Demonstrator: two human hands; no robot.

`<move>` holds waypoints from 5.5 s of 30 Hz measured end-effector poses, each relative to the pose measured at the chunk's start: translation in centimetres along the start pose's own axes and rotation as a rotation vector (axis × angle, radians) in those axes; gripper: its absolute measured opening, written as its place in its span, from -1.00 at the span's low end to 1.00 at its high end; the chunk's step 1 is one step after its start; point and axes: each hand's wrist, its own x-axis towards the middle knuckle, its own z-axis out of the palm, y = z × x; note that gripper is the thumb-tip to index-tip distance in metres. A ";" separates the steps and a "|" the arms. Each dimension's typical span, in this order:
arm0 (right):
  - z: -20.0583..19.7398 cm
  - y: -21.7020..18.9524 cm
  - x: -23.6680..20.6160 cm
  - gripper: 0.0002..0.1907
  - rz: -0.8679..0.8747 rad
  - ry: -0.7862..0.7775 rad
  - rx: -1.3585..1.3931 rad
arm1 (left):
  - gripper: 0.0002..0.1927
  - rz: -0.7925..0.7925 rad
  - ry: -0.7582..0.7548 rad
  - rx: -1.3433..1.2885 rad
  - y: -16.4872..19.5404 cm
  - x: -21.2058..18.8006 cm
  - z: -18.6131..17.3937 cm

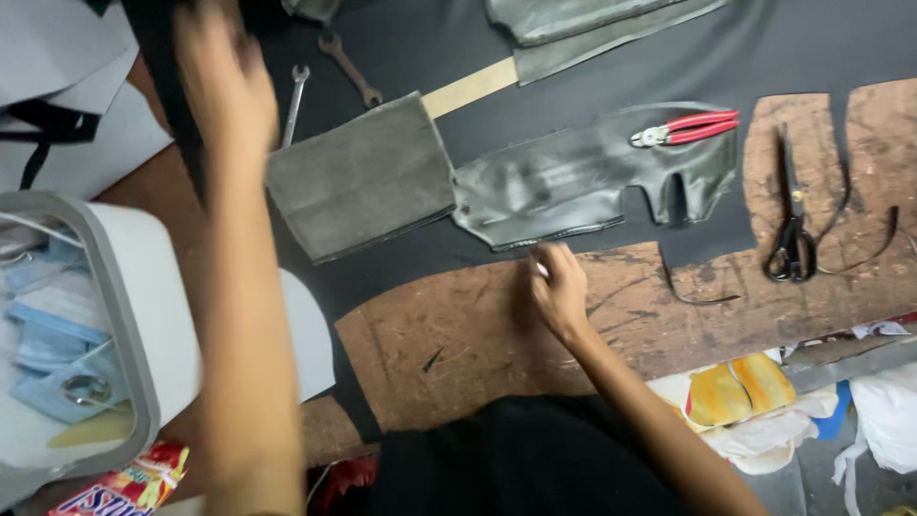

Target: The person cuts dark leather or vinyl pieces with scissors on a workbench, following previously drawn outlines. They move finished pieces aside, reposition the material, trace new outlines with a marking tool, and continue cutting out pattern pieces one at a time.

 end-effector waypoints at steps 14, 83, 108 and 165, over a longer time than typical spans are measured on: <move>9.8 -9.0 7.2 -0.69 0.202 -0.078 0.124 | -0.45 -0.797 -0.225 -0.039 -4.7 -22.6 -2.8; -25.7 22.7 11.3 0.02 0.197 -0.216 -0.324 | -0.25 0.221 -0.752 0.120 28.6 -18.8 27.7; -23.7 22.5 17.1 -0.50 0.275 0.016 -0.037 | -0.68 -0.089 -0.393 0.204 24.5 -16.7 26.3; -16.9 15.8 -6.6 -0.62 0.405 0.186 -0.303 | -0.67 0.007 -0.362 -0.037 21.1 -35.0 14.2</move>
